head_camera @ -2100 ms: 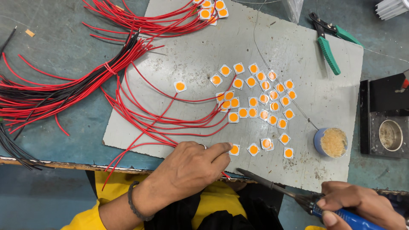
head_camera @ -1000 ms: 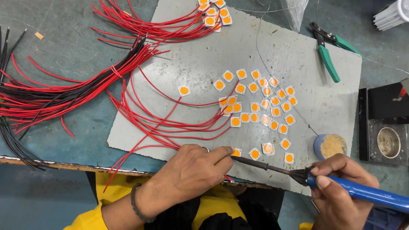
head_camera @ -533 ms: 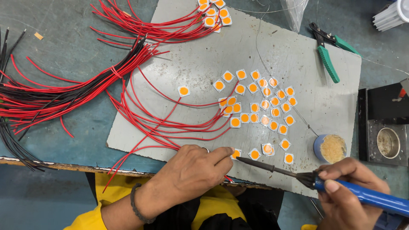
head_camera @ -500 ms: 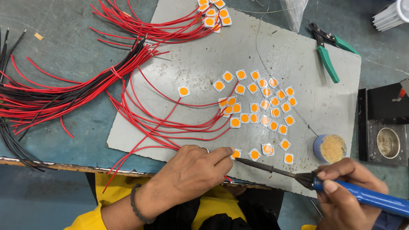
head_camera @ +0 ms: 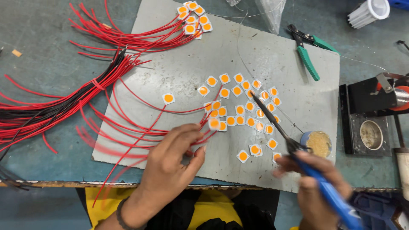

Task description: The person solders red wires to small square LED modules arranged on a work surface. They use a soldering iron and solder wire to attach wires to the LED contacts, then trim excess wire with pliers and apply flux to wire ends before continuing the soldering process.

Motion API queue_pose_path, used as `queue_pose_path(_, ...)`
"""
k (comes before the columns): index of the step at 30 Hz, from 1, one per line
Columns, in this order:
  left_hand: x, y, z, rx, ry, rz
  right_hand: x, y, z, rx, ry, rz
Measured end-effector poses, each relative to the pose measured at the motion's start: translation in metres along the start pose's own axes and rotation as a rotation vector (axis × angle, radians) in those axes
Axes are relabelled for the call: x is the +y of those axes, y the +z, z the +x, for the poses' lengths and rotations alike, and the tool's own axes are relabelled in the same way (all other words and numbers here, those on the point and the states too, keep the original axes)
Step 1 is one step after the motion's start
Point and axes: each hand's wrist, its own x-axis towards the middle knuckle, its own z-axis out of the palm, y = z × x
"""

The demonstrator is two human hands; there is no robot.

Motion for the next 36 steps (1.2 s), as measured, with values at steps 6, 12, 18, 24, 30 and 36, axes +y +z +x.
queue_pose_path(6,0.007,-0.002,0.005,0.033,0.002,0.041,0.005,0.054,0.008,-0.156,-0.027,-0.408)
queue_pose_path(12,0.009,-0.009,0.002,0.079,0.303,0.131,0.005,0.070,0.008,-0.208,-0.109,-0.301)
queue_pose_path(18,0.010,-0.001,-0.001,-0.255,0.209,0.073,0.007,0.060,0.009,-0.160,-0.153,-0.396)
queue_pose_path(24,0.004,0.000,0.012,-0.437,0.227,0.082,0.007,0.050,0.001,-0.058,-0.072,-0.295)
queue_pose_path(30,0.000,-0.003,0.023,-0.439,0.329,0.089,0.004,0.064,0.010,-0.160,-0.131,-0.409)
queue_pose_path(36,0.000,-0.005,0.022,-0.468,0.316,0.067,0.004,0.083,0.025,-0.214,-0.241,-0.556)
